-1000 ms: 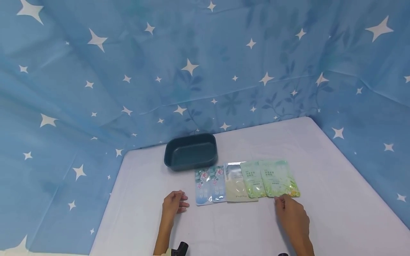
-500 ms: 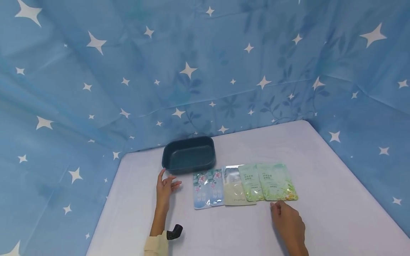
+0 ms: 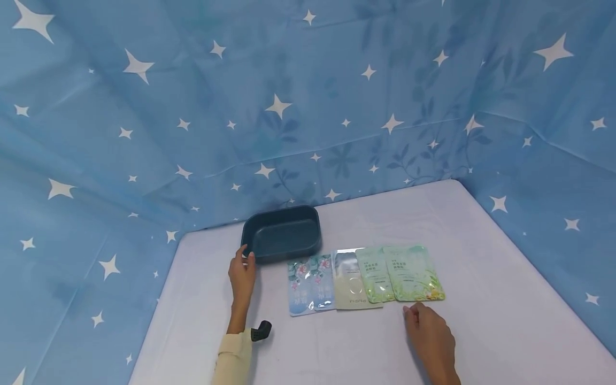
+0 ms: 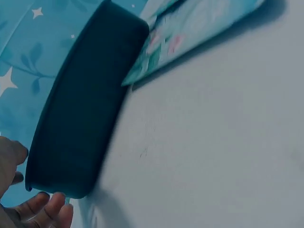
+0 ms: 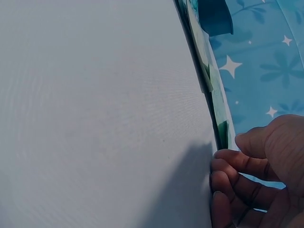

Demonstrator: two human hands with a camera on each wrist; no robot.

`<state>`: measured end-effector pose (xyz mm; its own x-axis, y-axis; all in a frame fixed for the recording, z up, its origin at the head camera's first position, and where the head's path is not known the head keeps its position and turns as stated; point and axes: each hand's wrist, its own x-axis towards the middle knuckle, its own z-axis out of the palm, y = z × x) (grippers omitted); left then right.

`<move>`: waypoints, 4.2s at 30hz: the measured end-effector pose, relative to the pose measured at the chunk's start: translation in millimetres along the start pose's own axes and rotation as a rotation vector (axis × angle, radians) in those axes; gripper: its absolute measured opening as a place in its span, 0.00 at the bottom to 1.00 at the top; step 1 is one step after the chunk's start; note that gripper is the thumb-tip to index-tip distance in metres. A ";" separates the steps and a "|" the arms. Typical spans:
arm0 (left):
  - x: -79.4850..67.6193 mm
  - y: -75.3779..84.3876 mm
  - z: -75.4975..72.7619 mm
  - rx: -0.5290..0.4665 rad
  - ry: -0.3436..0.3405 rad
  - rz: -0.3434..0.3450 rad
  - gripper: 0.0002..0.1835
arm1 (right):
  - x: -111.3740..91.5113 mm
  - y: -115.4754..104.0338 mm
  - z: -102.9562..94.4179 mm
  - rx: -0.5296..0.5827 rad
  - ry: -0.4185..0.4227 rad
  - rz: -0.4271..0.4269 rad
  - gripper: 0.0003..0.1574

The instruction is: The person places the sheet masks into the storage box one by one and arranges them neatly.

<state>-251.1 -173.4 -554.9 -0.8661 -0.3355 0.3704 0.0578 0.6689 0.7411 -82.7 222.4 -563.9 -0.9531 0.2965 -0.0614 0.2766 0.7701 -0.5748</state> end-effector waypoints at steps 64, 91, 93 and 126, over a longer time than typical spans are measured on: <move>-162.1 50.7 -113.8 -0.380 -0.377 -0.650 0.23 | 1.9 -8.8 8.2 -0.053 0.150 -0.141 0.14; -151.1 32.4 -122.0 -0.085 -0.825 -0.364 0.29 | 2.1 -9.8 3.7 -0.055 0.121 -0.096 0.15; -147.2 30.4 -120.5 -0.086 -0.817 -0.348 0.29 | 2.8 -8.8 2.3 -0.050 0.126 -0.087 0.15; -136.9 31.7 -115.0 -0.115 -0.875 -0.345 0.24 | 67.3 14.3 -41.0 -0.061 0.009 0.141 0.33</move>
<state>-73.7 -182.5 -517.8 -0.9066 0.1456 -0.3960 -0.2624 0.5403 0.7995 -137.8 276.5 -542.8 -0.9032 0.4088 -0.1308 0.4149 0.7533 -0.5102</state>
